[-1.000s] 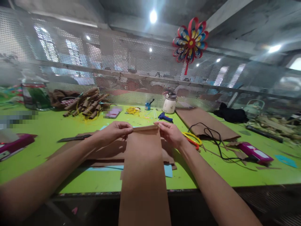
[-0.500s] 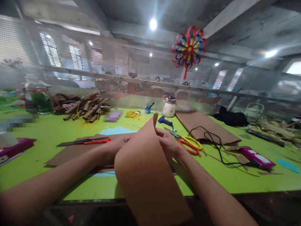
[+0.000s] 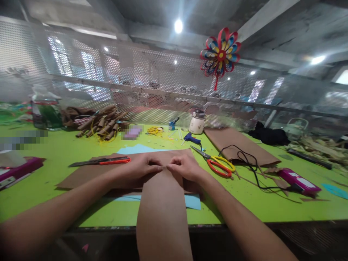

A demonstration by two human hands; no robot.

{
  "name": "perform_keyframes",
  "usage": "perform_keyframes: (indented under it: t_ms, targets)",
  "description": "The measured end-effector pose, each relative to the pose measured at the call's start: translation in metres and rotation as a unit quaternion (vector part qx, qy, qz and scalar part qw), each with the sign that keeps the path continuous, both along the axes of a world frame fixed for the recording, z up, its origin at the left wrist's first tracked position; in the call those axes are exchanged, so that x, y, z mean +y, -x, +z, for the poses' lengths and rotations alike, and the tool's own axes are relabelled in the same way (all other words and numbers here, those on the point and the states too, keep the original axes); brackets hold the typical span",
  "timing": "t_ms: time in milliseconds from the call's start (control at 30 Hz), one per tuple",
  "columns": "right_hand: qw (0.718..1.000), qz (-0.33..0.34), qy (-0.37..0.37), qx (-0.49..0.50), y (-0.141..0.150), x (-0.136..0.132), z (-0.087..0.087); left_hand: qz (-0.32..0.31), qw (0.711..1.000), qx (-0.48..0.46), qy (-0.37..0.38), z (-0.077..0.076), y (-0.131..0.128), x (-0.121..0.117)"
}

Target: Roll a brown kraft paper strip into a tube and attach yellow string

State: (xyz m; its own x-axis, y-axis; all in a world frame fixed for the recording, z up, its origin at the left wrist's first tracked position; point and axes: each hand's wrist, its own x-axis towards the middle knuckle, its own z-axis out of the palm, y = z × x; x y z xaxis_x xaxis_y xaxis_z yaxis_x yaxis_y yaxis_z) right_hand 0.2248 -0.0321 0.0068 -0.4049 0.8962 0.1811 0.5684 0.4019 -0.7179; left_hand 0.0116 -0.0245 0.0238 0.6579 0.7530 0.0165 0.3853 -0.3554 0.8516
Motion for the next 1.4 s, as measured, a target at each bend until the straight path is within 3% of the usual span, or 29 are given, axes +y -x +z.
perform_keyframes:
  t_ms: [100,333,500,667,833,1200,1400]
  targets:
    - [0.997,-0.011,-0.058,-0.04,-0.001,0.0,-0.002,0.014,0.998,0.043,-0.053,0.0,0.001,0.004]
    - [0.993,0.053,-0.089,-0.053,-0.005,0.002,-0.01,0.009,0.981,0.112,-0.157,-0.007,0.003,0.009]
    - [0.98,0.064,-0.163,-0.092,-0.004,0.005,-0.019,-0.005,0.965,0.161,-0.208,-0.011,0.004,0.014]
    - [0.958,0.054,-0.23,-0.161,-0.002,0.001,-0.02,-0.02,0.946,0.201,-0.255,-0.011,0.005,0.015]
    - [0.935,0.04,-0.251,-0.248,0.002,-0.008,-0.013,-0.036,0.922,0.228,-0.312,-0.011,0.005,0.014]
    - [0.882,0.053,-0.314,-0.347,0.003,-0.013,-0.014,-0.048,0.887,0.263,-0.376,0.008,0.011,-0.004]
    - [0.857,0.065,-0.346,-0.377,0.003,-0.019,-0.015,-0.085,0.851,0.29,-0.429,0.005,0.005,-0.002]
